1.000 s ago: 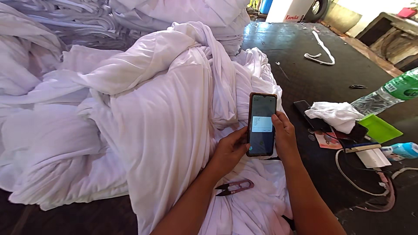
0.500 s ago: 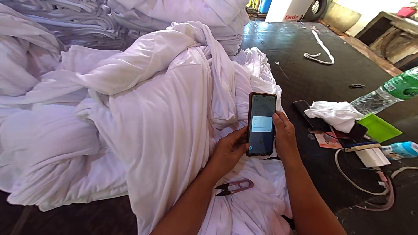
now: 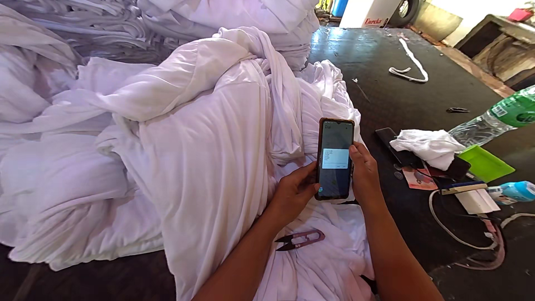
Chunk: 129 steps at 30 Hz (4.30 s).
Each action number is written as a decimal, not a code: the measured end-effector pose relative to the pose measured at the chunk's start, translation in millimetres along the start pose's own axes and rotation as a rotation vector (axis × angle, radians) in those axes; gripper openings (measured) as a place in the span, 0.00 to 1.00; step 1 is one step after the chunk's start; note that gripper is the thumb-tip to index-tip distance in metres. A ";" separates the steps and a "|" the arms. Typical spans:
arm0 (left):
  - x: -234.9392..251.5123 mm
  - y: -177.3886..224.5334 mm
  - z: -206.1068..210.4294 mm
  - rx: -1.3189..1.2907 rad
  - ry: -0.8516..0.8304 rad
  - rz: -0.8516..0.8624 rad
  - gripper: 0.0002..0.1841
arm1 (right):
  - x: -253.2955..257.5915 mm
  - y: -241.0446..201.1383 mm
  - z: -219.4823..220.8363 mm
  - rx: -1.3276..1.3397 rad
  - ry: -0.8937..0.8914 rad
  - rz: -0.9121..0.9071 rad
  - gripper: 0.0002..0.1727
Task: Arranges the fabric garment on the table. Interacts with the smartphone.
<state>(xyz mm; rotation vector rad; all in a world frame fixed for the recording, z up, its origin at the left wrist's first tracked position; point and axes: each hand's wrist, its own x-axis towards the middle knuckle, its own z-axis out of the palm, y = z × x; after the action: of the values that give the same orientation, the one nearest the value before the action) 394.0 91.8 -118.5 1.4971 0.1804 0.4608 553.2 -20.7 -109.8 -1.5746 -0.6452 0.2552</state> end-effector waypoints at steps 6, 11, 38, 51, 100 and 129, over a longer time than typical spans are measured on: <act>0.0 -0.1 0.1 -0.011 0.000 -0.013 0.26 | -0.2 1.5 -0.5 0.007 -0.003 -0.004 0.19; 0.0 -1.1 0.0 -0.018 0.002 -0.011 0.26 | -0.8 -1.2 -1.7 -0.036 -0.051 0.004 0.20; -0.2 1.2 0.3 0.010 0.002 -0.021 0.26 | -3.2 -6.5 -2.2 -0.096 -0.165 0.043 0.38; 0.5 2.2 0.4 -0.013 0.000 -0.041 0.27 | -3.0 -6.4 -1.8 -0.098 -0.162 0.045 0.39; 0.0 1.9 0.5 -0.013 0.003 -0.036 0.26 | -3.5 -6.6 -1.5 -0.112 -0.166 0.042 0.38; 0.6 1.5 0.5 0.006 0.004 -0.022 0.26 | 8.4 0.4 -27.4 0.069 -0.399 0.077 0.34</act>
<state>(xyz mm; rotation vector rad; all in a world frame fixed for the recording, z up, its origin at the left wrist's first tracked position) 394.5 91.6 -116.9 1.4988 0.2010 0.4464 574.6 -39.2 -105.0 -1.4953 -0.8736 0.6538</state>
